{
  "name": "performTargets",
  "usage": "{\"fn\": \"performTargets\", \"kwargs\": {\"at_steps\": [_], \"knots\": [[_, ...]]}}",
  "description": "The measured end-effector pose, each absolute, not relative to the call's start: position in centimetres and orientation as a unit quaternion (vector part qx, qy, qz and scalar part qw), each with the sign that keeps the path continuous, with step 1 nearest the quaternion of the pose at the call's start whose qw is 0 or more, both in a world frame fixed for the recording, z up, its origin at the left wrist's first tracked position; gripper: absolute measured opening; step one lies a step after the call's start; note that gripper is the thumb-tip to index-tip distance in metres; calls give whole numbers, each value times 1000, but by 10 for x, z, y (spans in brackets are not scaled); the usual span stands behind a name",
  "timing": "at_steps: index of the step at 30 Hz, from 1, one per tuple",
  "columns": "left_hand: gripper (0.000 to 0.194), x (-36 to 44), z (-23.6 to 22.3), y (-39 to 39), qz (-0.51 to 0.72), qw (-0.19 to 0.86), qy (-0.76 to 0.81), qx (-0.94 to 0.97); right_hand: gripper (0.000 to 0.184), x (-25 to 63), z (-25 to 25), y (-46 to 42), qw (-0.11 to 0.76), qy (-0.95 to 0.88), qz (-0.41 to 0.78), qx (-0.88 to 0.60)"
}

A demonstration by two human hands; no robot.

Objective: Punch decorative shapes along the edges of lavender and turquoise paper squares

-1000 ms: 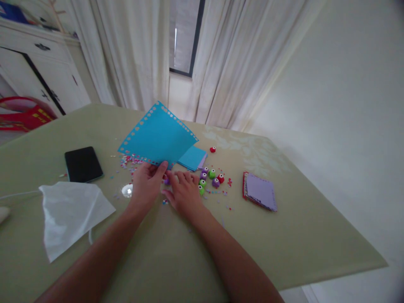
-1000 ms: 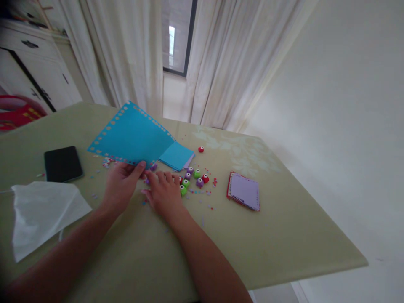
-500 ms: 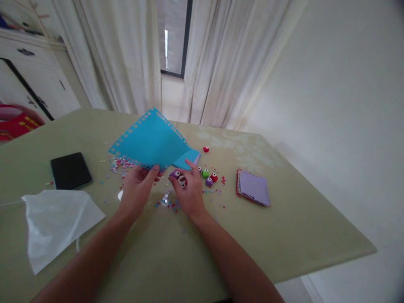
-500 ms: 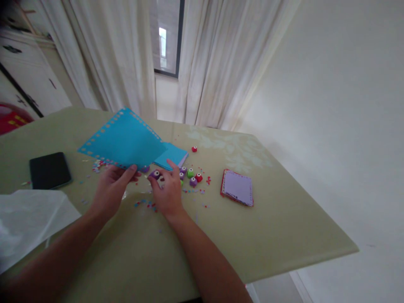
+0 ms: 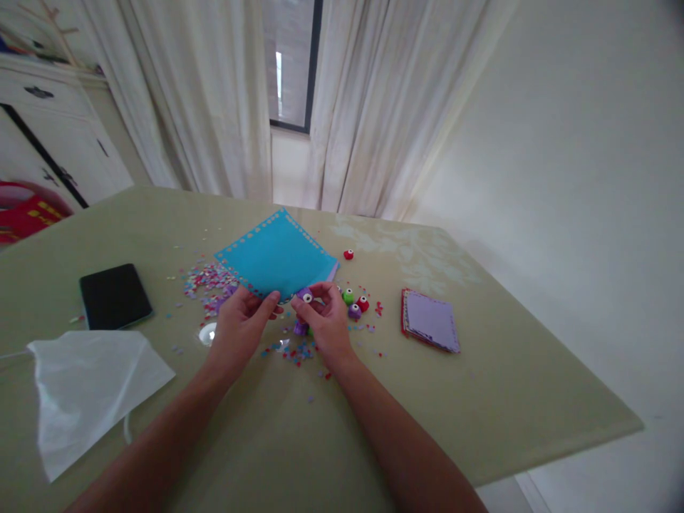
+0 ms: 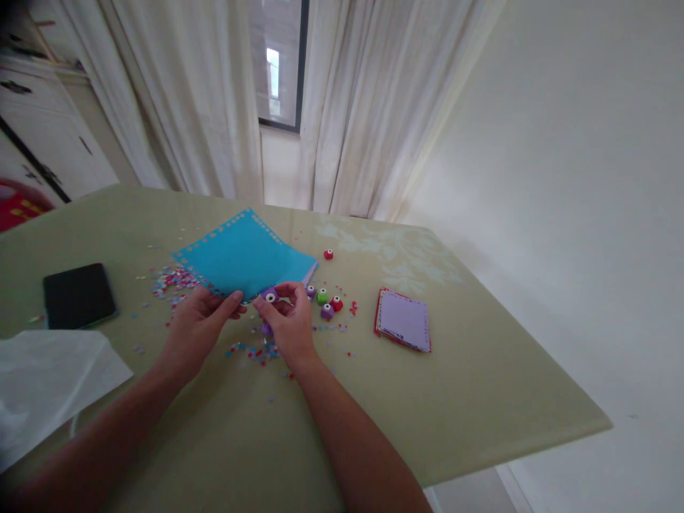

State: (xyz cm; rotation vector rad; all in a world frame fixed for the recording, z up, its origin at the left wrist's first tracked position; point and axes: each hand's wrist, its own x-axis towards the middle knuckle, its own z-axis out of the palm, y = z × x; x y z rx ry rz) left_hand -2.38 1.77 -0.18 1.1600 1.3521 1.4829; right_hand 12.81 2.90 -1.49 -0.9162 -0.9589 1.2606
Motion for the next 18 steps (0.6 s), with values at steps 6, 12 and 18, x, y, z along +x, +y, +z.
{"fn": "performTargets", "kwargs": {"at_steps": [6,12,18], "knots": [[39,-23,-2,17,582,396,547,452,48,131,-16,30,605,-414,569,-372],[45,-22,1,17,574,422,538,451,48,132,-15,29,616,-407,565,-369],[51,-23,7,16,570,409,549,455,49,133,-13,29,603,-416,567,-375]]}}
